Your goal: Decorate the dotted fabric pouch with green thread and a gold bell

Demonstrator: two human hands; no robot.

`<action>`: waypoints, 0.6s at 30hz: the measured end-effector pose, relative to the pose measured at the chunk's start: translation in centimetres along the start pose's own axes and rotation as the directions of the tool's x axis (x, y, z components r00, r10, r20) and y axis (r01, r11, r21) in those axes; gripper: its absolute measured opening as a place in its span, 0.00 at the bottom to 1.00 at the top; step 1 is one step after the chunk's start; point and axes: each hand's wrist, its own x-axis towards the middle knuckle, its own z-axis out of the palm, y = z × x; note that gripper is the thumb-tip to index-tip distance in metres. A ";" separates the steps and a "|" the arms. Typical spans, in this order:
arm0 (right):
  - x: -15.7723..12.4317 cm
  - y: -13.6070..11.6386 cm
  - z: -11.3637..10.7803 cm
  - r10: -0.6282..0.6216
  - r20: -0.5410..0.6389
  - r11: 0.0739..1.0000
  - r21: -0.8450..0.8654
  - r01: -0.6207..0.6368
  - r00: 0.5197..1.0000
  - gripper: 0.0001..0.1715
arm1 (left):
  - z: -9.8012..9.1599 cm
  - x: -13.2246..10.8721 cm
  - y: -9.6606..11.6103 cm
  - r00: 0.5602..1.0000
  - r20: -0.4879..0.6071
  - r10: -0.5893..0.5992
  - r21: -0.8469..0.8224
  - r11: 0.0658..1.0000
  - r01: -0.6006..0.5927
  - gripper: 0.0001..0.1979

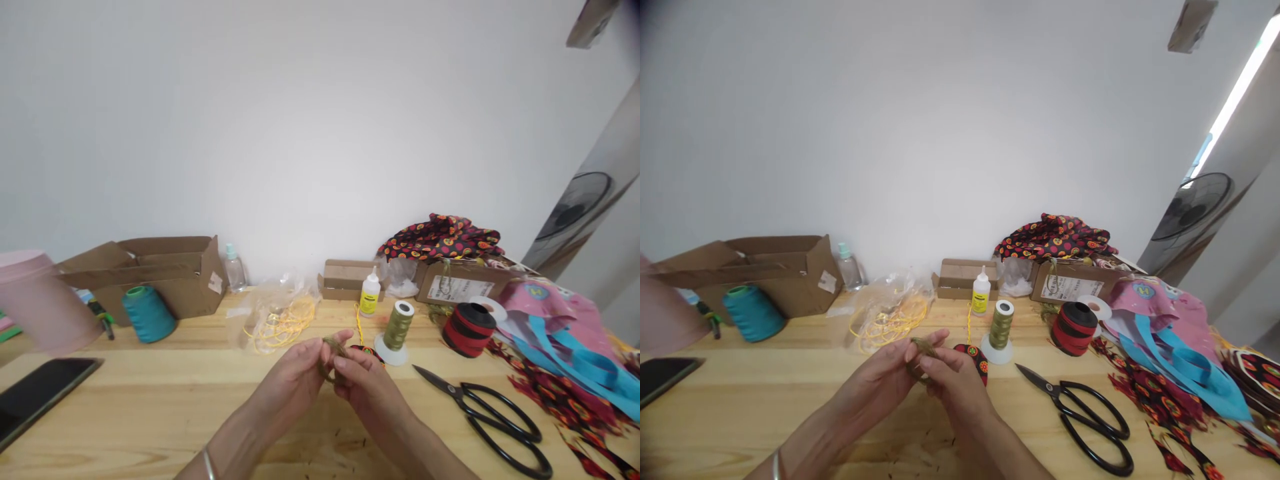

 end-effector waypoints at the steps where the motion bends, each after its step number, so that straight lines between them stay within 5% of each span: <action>1: -0.1 -0.2 0.2 0.029 -0.004 0.998 0.049 -0.029 1.000 0.05 | 0.0 0.0 0.1 1.000 -0.009 0.005 -0.015 1.000 -0.006 0.14; 6: -0.4 -0.8 0.4 0.107 0.104 0.971 0.205 -0.126 0.989 0.02 | -0.2 0.2 0.8 0.999 0.031 -0.008 -0.182 0.983 0.014 0.15; 18: -0.2 0.2 0.0 0.156 0.152 0.974 0.139 -0.177 0.976 0.09 | -0.5 0.3 1.6 0.991 -0.133 0.031 -0.363 0.929 -0.078 0.17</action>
